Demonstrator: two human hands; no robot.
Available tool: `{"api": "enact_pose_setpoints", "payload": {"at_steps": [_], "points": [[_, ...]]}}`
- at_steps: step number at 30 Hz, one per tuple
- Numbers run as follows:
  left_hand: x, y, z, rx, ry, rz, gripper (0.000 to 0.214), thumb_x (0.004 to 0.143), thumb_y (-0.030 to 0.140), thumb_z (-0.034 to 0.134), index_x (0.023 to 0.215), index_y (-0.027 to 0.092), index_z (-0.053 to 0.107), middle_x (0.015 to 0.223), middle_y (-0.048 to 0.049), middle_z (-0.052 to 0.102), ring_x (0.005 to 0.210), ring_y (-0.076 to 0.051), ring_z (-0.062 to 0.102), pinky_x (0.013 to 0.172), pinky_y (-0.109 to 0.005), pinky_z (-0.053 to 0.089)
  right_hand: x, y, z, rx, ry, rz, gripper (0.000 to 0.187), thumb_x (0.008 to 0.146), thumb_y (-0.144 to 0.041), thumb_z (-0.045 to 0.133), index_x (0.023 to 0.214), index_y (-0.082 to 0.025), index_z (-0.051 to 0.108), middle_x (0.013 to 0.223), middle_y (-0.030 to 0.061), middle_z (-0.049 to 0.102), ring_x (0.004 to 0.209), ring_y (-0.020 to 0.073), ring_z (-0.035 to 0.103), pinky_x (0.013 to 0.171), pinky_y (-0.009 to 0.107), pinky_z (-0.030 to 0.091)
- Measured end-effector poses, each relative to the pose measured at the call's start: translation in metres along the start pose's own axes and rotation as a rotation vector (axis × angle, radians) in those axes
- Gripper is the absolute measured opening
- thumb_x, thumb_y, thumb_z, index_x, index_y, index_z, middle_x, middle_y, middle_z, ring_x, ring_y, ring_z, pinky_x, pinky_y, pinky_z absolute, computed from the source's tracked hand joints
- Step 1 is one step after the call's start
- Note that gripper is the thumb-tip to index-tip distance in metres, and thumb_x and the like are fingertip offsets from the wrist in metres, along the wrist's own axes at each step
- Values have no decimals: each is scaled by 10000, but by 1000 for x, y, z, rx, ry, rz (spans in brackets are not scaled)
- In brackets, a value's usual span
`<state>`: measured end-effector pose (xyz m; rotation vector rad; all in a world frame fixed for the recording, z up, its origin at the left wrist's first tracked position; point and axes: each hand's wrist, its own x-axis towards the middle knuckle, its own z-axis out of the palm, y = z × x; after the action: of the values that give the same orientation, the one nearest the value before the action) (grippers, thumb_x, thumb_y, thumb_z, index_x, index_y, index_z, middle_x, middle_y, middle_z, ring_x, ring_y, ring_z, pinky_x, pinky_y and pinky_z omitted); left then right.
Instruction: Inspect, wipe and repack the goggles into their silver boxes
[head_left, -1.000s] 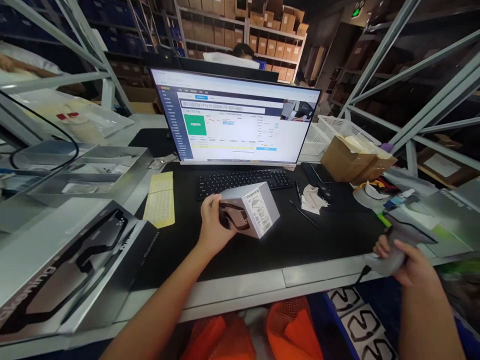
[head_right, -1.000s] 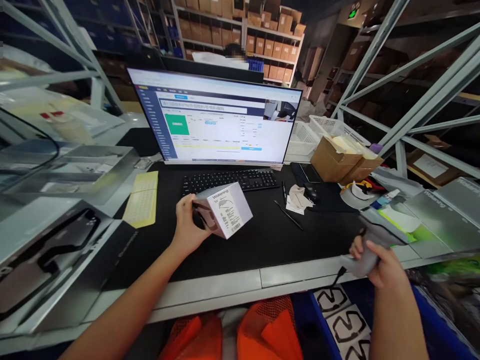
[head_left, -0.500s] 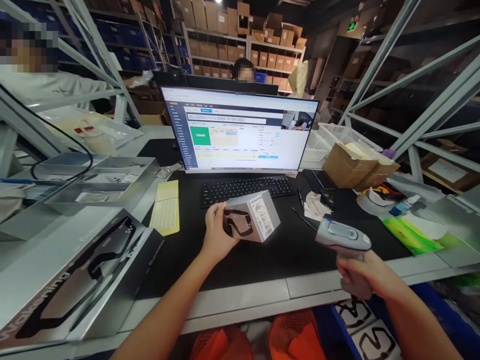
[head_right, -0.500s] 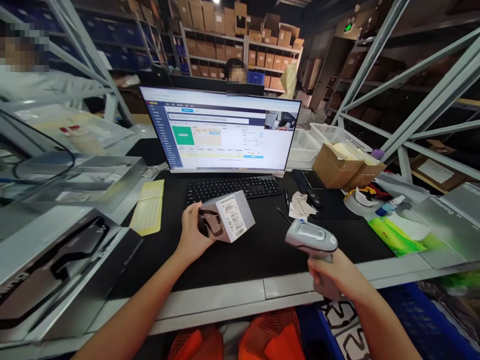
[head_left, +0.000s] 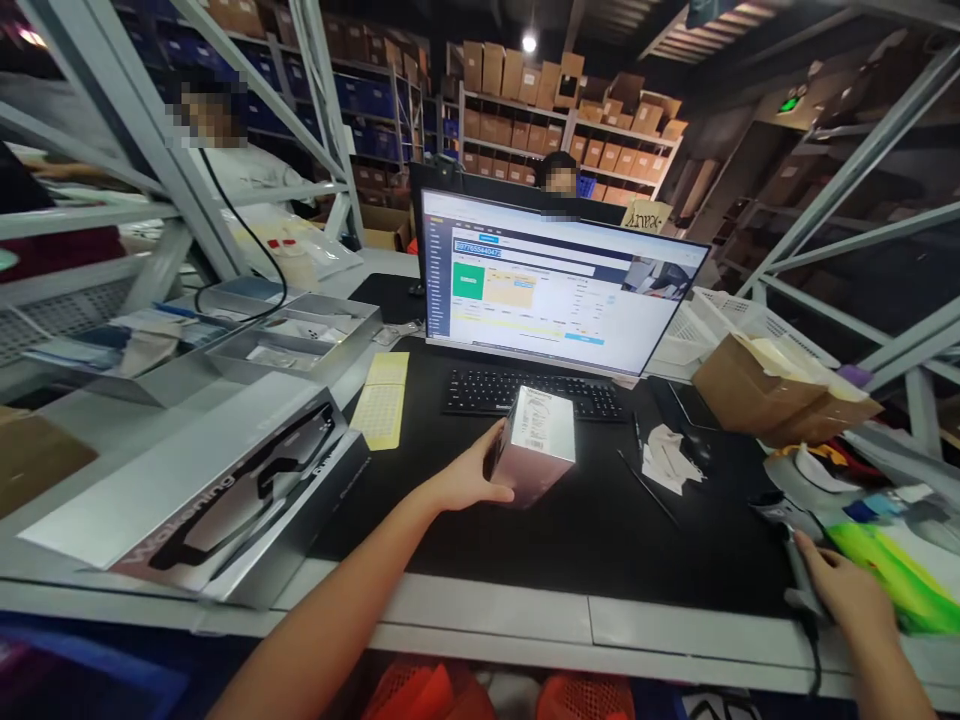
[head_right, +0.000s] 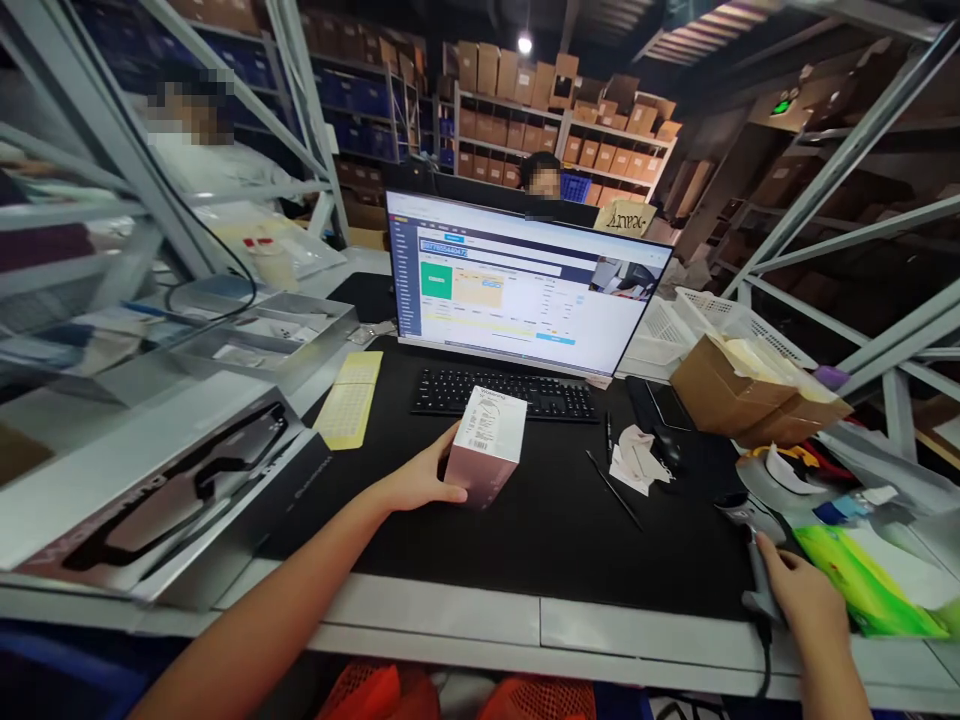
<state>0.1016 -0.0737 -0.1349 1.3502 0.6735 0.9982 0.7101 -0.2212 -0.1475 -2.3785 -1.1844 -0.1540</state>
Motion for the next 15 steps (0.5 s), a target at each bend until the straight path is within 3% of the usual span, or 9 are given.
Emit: {"api": "enact_pose_setpoints", "payload": {"at_steps": [3,7,9,11,12,15], "points": [[-4,7,-8,87,14,32,1100,450,210,920,1460,284,491,1545,-136,460,1492,-373,320,1217,-588,192,-9,-4,4,-44,-22,185,395,686,-703,594,626,-313,601,683,159,522,894,520,631,706,629,422],[-7,30,-35,119,-116,-40,908,497,330,928,1346,284,609,1465,-142,554,1436,-370,422,1158,-569,323,-21,-42,10,-4,121,75,387,746,-691,502,816,-334,633,970,189,597,1179,526,542,844,692,416],[-1,43,-53,183,73,-89,726,649,455,848,1317,271,631,1433,-155,582,1376,-354,503,1089,-527,417,-23,-68,14,16,102,-32,430,802,-679,444,902,-310,643,1142,202,609,1235,489,529,900,660,436],[13,53,-69,365,468,-132,527,859,528,622,1303,244,636,1371,-153,629,1291,-312,581,1038,-471,463,-25,-96,21,42,83,-157,470,832,-666,416,942,-278,656,1240,203,603,1258,462,529,952,623,442],[22,55,-78,454,618,-160,486,917,485,537,1313,216,622,1373,-156,623,1295,-297,571,1060,-458,441,-25,-110,25,62,70,-221,485,836,-661,414,947,-261,665,1255,202,605,1257,454,534,971,612,441],[50,53,-101,653,888,-267,478,893,328,559,1332,139,576,1473,-199,505,1420,-322,407,1162,-479,296,-28,-145,42,132,37,-383,524,830,-638,412,960,-213,691,1246,196,622,1224,427,563,986,587,451]]}}
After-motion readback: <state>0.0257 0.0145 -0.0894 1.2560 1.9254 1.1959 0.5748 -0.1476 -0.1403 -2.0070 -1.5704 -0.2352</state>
